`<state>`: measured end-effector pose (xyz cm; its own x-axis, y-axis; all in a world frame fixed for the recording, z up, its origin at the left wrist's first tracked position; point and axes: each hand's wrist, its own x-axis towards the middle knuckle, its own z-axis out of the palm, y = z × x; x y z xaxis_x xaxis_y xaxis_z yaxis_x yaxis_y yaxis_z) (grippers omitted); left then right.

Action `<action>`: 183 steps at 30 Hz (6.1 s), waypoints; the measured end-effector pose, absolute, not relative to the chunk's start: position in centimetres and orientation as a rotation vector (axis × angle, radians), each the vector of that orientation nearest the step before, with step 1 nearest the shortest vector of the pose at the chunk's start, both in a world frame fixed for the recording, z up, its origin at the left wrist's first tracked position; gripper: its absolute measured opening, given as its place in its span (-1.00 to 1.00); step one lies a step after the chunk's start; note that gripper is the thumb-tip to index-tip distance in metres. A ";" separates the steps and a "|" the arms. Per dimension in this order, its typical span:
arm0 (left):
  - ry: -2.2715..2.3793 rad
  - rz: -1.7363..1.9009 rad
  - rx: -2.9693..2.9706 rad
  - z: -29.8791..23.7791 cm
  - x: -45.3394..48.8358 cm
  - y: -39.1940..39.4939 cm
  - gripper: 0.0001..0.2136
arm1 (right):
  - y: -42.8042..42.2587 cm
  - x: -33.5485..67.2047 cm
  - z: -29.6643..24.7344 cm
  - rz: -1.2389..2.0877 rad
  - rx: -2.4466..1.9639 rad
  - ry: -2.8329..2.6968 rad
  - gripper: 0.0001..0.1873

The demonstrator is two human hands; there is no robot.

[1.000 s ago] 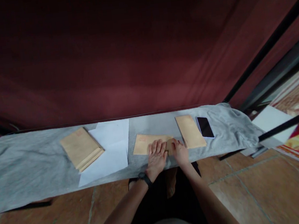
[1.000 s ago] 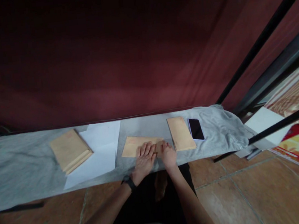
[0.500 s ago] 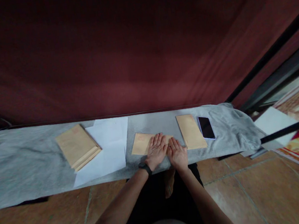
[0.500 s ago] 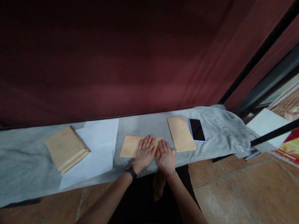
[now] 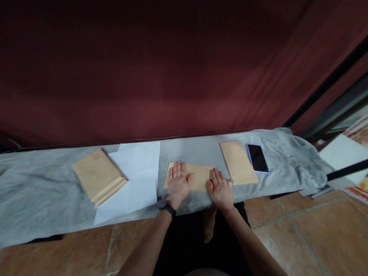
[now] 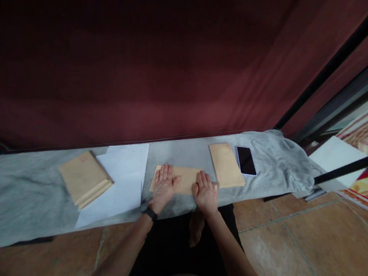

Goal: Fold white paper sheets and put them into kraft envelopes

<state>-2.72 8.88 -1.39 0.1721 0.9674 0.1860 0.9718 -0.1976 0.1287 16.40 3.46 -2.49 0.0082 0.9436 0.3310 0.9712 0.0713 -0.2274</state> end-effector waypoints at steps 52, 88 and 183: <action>-0.992 -0.348 -2.983 1.2 -3.1 3.7 -0.38 | -0.6 18.6 -2.6 0.169 -1.639 -2.061 -0.45; -0.907 -0.315 -2.924 0.4 -3.0 3.9 -0.49 | 5.5 17.4 -2.1 0.025 -1.876 -2.184 -0.39; -1.397 -0.490 -2.859 -0.7 2.0 4.5 -0.53 | 5.4 18.1 -2.4 -0.004 -1.941 -1.732 -0.58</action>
<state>2.05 4.51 -0.72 0.5779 0.7813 0.2358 0.7576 -0.6210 0.2011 18.11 5.36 -2.37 0.1768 0.9220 0.3445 0.9235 -0.0344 -0.3819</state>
